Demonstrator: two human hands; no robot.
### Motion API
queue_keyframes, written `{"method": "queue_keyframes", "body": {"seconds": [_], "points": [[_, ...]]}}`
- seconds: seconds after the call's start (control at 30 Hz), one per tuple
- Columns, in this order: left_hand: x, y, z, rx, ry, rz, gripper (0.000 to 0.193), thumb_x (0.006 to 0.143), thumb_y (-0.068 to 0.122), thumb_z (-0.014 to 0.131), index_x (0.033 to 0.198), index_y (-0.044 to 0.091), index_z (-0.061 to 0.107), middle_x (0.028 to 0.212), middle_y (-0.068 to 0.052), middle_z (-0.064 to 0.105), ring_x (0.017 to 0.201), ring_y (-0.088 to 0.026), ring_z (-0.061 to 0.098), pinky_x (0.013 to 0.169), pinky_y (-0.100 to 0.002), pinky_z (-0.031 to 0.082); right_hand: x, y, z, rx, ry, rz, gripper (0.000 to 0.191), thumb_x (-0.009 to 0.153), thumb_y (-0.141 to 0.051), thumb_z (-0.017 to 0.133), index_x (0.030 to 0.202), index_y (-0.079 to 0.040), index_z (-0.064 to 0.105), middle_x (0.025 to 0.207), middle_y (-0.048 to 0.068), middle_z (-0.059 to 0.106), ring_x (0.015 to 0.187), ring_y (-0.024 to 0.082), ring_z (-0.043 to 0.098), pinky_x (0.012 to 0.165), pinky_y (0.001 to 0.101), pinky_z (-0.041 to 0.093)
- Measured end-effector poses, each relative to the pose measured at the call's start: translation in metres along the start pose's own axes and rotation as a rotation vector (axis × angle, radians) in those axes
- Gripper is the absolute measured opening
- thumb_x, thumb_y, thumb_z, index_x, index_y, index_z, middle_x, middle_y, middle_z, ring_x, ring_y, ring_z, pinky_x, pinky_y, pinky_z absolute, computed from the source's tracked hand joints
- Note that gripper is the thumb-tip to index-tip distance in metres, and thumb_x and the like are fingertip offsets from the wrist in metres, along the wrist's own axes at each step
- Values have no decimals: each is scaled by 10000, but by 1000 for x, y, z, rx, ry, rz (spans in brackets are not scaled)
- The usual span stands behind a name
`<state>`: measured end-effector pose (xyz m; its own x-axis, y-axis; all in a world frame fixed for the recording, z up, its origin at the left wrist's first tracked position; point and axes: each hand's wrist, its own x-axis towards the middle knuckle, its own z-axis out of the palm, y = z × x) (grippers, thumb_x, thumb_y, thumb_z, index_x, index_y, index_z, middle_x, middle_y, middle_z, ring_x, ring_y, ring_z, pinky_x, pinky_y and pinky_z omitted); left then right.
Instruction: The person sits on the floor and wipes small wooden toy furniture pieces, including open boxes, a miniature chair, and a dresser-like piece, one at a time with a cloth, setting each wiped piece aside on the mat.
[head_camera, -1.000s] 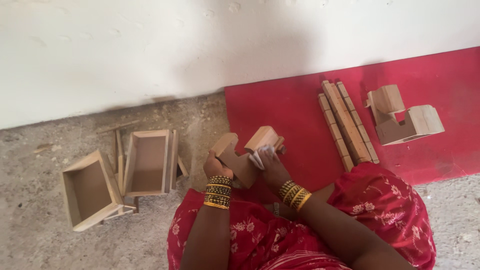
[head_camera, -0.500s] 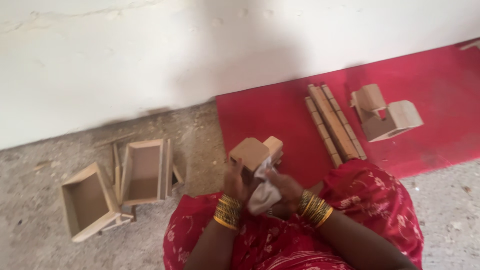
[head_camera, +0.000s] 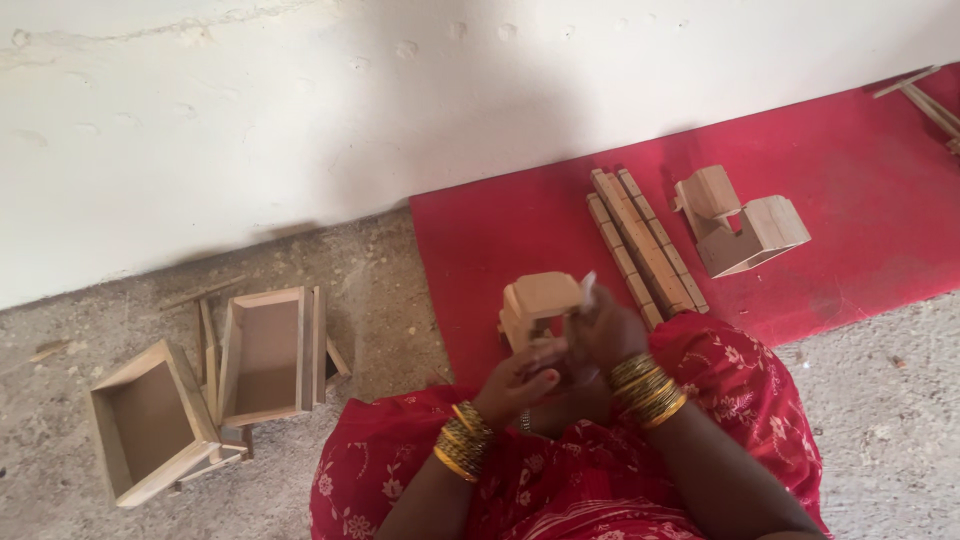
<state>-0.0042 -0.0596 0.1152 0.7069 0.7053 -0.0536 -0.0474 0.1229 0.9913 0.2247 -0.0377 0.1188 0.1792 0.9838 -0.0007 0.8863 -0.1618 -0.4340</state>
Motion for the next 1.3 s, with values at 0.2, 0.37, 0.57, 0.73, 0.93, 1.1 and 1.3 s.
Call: {"method": "queue_keyframes", "body": {"seconds": [0.2, 0.37, 0.57, 0.73, 0.93, 1.1, 1.3], "points": [[-14, 13, -49, -527, 124, 69, 522, 989, 307, 626, 1409, 0, 577, 1284, -191, 710, 1134, -311, 710, 1009, -467, 580, 53, 89, -26, 232, 205, 88, 341, 1048, -289, 612, 1307, -74, 669, 897, 180, 703, 844, 363, 707, 754, 472, 573], [5, -18, -78, -586, 804, -42, 420, 981, 233, 615, 1362, 56, 614, 1154, -103, 753, 950, -201, 720, 840, -359, 601, 70, 147, -61, 235, 604, 281, 316, 982, -214, 692, 1210, 5, 703, 865, 189, 717, 786, 345, 722, 682, 461, 564], [22, -52, -85, -522, 725, -240, 363, 984, 263, 589, 1277, 59, 650, 1028, -70, 756, 818, -156, 707, 724, -319, 593, 76, 179, -63, 259, 915, 176, 322, 914, -68, 735, 1220, 31, 745, 920, 205, 746, 811, 328, 738, 701, 459, 569], [33, -79, -88, -437, 667, -200, 358, 1007, 252, 580, 1294, 46, 631, 1018, -63, 742, 787, -131, 673, 685, -286, 558, 110, 198, -73, 0, 1029, 318, 443, 906, -171, 786, 1235, 109, 685, 933, 223, 733, 792, 290, 726, 636, 409, 584], [28, -71, -101, -262, 768, -33, 335, 1039, 197, 605, 1300, -6, 652, 1046, -68, 729, 838, -115, 666, 713, -251, 557, 117, 206, -66, 10, 1155, 290, 631, 725, -337, 1039, 1111, -29, 647, 1072, 179, 635, 860, 241, 674, 625, 374, 582], [-3, -37, -158, 1666, 948, 43, 235, 998, 133, 644, 1209, 35, 684, 1183, -170, 723, 909, -273, 675, 719, -377, 548, 92, 200, -51, 142, 1070, 69, 393, 768, 82, 701, 1131, -61, 646, 1202, 112, 688, 1016, 198, 748, 809, 305, 660], [-79, -6, -249, 1308, 1503, -934, 905, 712, 610, 684, 1432, 86, 527, 1485, -220, 465, 1375, -428, 429, 1098, -704, 302, 89, 166, -9, -1, 788, -354, 176, 991, 11, 742, 1116, -49, 634, 1095, 132, 707, 1074, 308, 686, 918, 447, 602]]}}
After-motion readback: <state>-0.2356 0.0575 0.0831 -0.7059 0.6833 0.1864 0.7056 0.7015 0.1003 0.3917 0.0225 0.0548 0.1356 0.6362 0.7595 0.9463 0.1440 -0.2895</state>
